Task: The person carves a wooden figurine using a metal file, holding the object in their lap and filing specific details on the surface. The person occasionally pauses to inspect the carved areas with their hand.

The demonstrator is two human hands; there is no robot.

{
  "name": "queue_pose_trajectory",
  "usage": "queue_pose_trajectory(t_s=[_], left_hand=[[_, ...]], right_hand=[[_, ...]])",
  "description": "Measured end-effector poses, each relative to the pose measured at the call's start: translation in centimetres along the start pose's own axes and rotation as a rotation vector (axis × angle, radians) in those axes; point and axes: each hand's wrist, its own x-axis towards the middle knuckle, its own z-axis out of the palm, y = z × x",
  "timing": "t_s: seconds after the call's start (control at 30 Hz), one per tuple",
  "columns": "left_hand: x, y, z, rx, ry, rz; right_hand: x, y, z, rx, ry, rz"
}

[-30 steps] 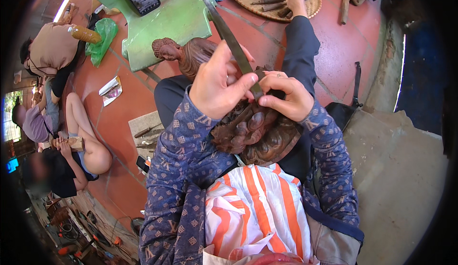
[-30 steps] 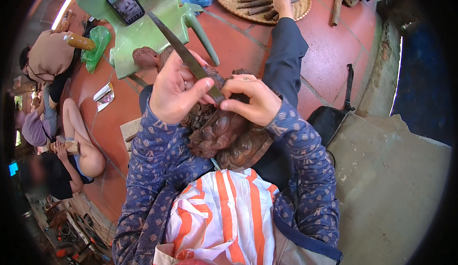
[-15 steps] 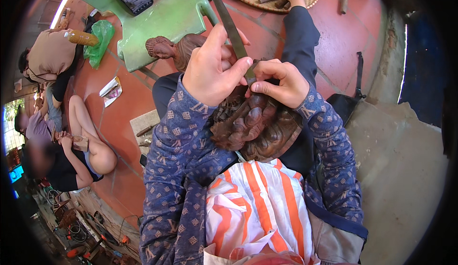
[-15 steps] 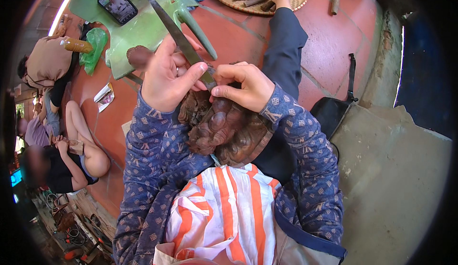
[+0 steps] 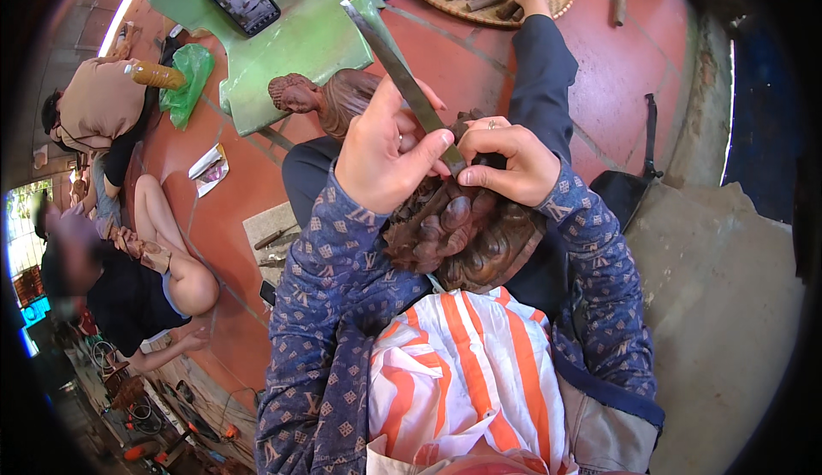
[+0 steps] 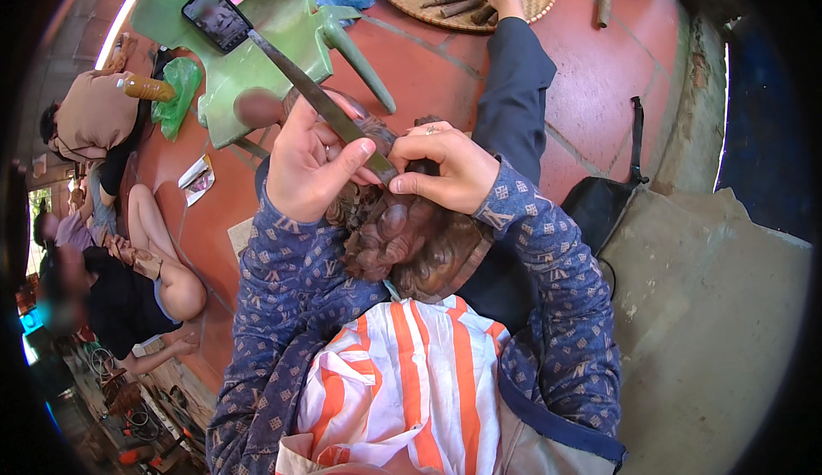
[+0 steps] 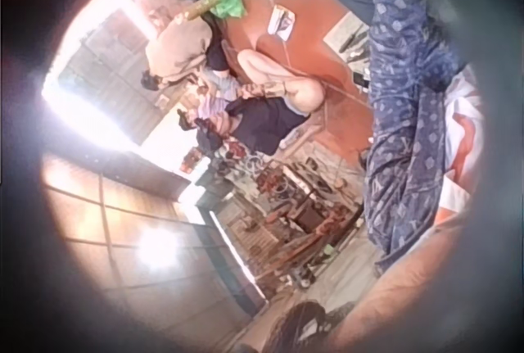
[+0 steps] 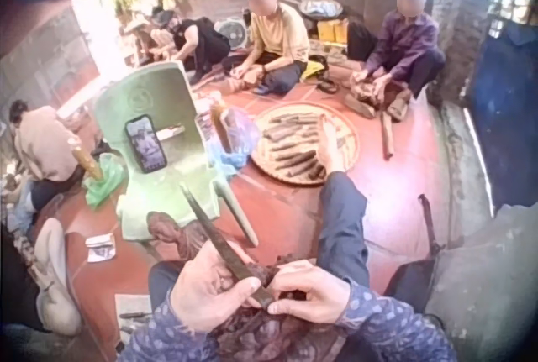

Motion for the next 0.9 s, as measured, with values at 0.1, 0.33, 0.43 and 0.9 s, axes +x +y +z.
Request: queue_pose_trajectory(t_s=[0.1, 0.33, 0.43, 0.9], left_hand=[[0.3, 0.1, -0.3, 0.004, -0.028, -0.014], [0.7, 0.2, -1.0, -0.066, -0.035, -0.023], [0.9, 0.5, -1.2, -0.011, -0.103, -0.057], [1.6, 0.4, -1.6, 0.034, -0.125, 0.004]], right_hand=[[-0.4, -0.3, 0.6, -0.015, 0.075, 0.026], [0.1, -0.5, 0.7, 0.008, 0.051, 0.064], [0.1, -0.4, 0.7, -0.037, 0.087, 0.002], [-0.1, -1.3, 1.4, -0.063, 0.141, 0.094]])
